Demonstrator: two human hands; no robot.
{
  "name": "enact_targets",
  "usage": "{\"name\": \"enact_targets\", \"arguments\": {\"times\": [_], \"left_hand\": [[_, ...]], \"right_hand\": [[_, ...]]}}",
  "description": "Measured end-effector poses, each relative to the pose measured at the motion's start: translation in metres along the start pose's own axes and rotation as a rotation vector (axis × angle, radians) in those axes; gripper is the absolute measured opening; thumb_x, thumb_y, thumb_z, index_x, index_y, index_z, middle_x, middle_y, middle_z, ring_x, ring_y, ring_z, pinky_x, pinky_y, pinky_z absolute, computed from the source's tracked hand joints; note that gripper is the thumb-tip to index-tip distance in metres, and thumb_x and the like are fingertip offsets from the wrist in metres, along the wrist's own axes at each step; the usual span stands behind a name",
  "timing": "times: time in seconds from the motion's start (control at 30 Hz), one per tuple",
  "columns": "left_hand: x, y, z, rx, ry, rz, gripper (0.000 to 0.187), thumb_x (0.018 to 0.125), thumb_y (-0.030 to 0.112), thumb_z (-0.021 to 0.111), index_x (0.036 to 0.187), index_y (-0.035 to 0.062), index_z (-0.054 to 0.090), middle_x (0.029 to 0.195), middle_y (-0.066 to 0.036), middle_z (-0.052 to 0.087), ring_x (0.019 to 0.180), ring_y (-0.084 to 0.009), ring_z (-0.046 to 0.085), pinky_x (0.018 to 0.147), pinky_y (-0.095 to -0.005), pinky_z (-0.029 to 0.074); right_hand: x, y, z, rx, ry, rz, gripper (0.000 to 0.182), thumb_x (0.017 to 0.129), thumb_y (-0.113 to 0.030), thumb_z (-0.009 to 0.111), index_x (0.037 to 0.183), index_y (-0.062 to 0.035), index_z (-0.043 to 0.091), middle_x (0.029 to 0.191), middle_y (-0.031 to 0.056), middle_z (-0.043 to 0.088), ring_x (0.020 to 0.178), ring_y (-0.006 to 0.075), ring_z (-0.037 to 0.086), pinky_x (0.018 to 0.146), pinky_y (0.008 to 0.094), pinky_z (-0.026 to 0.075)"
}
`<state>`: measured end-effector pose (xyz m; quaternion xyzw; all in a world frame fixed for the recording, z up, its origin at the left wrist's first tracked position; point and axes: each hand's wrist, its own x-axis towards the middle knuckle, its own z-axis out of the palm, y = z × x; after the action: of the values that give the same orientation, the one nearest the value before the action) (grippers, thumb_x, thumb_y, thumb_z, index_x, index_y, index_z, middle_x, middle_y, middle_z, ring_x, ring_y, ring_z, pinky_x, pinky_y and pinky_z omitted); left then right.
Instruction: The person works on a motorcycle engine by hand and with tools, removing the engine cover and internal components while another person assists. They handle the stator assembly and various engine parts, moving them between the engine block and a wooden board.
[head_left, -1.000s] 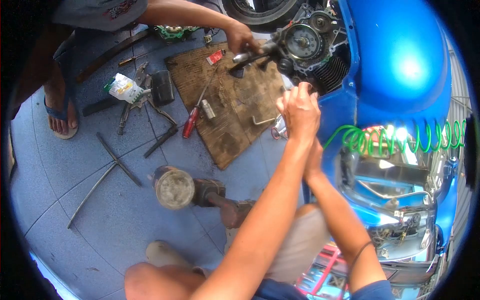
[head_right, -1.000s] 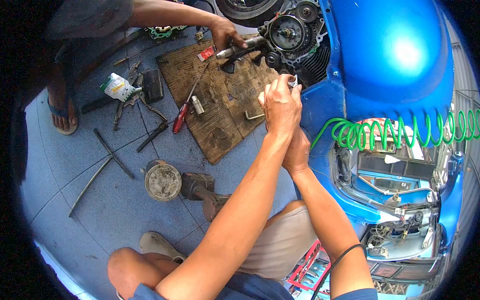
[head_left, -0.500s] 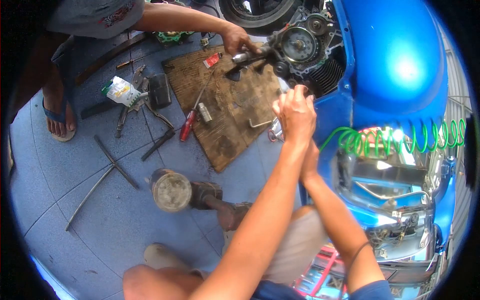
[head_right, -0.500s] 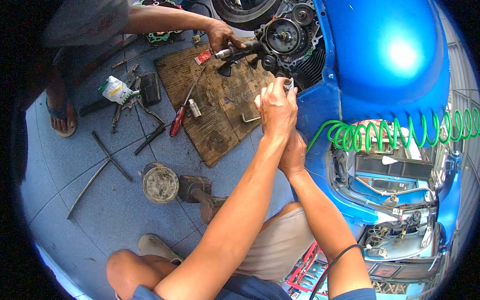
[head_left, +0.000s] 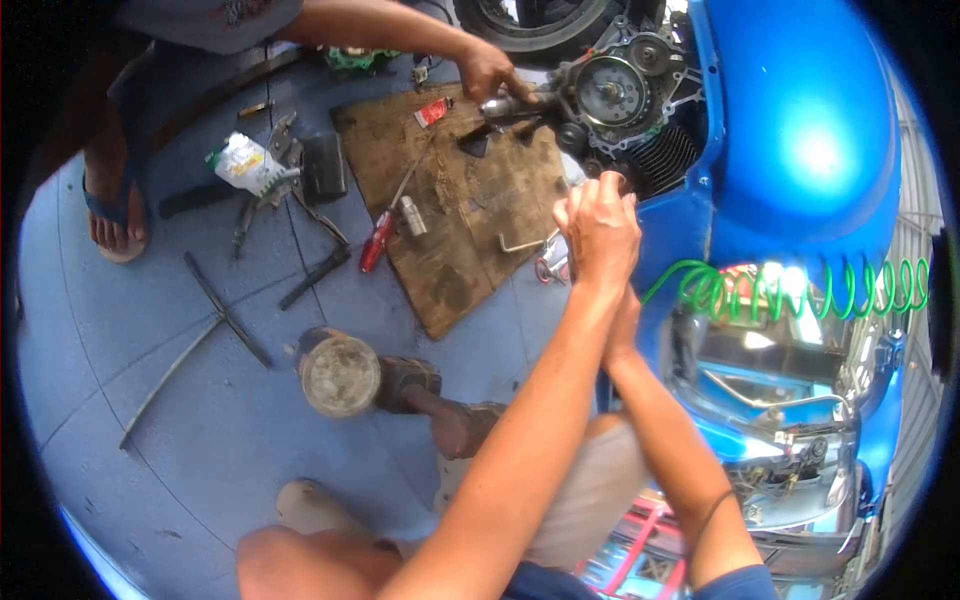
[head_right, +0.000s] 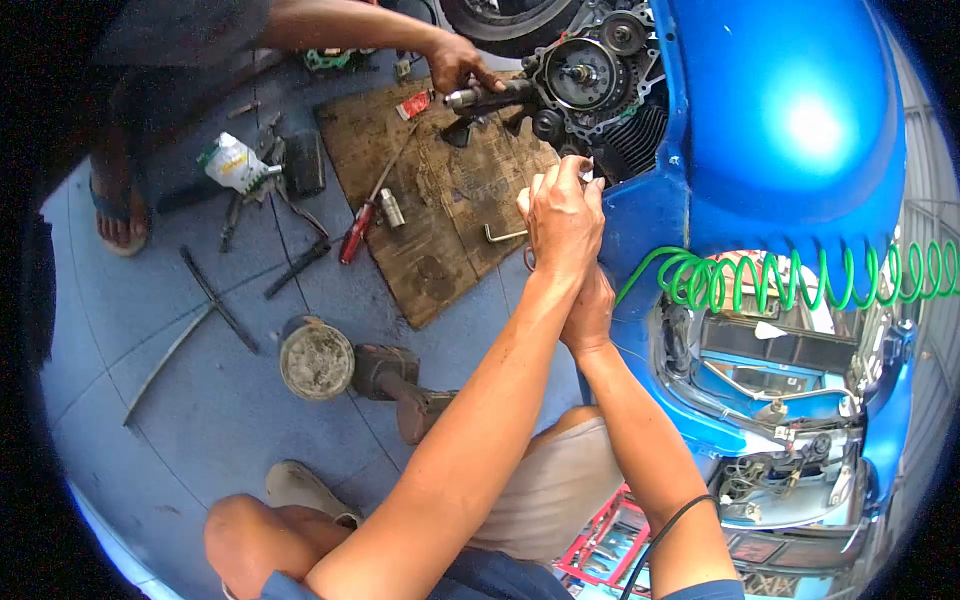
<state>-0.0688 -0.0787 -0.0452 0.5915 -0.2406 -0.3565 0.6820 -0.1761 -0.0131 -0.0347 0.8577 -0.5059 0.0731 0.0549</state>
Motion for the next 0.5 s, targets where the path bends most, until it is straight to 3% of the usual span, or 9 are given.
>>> {"name": "enact_targets", "arguments": {"times": [0.2,0.37,0.5], "left_hand": [[-0.001,-0.003,0.004,-0.029,0.066,-0.007,0.022,0.086,0.021,0.072,0.104,0.0102,0.068,0.098,-0.010,0.069,0.100,-0.0293,0.061,0.091,-0.0443,0.038],[-0.004,-0.002,0.006,-0.019,0.043,-0.025,0.020,0.085,0.021,0.073,0.100,0.0106,0.067,0.095,-0.009,0.068,0.099,-0.0287,0.061,0.091,-0.0447,0.037],[-0.004,-0.002,0.007,-0.003,0.055,-0.030,0.019,0.085,0.020,0.072,0.101,0.0107,0.066,0.095,-0.009,0.067,0.101,-0.0284,0.060,0.095,-0.0458,0.036]], "right_hand": [[-0.009,0.021,0.002,0.015,-0.094,0.103,0.032,0.082,-0.019,0.077,0.105,-0.0003,0.064,0.093,0.0218,0.070,0.088,0.0398,0.068,0.077,0.0451,0.054],[-0.009,0.017,0.002,-0.036,-0.138,0.233,0.028,0.084,-0.017,0.075,0.106,-0.0008,0.068,0.097,0.0189,0.072,0.089,0.0338,0.070,0.077,0.0427,0.054],[-0.012,0.028,0.004,0.047,-0.093,0.130,0.028,0.085,-0.016,0.074,0.108,-0.0007,0.068,0.099,0.0172,0.073,0.087,0.0293,0.070,0.076,0.0410,0.054]]}}
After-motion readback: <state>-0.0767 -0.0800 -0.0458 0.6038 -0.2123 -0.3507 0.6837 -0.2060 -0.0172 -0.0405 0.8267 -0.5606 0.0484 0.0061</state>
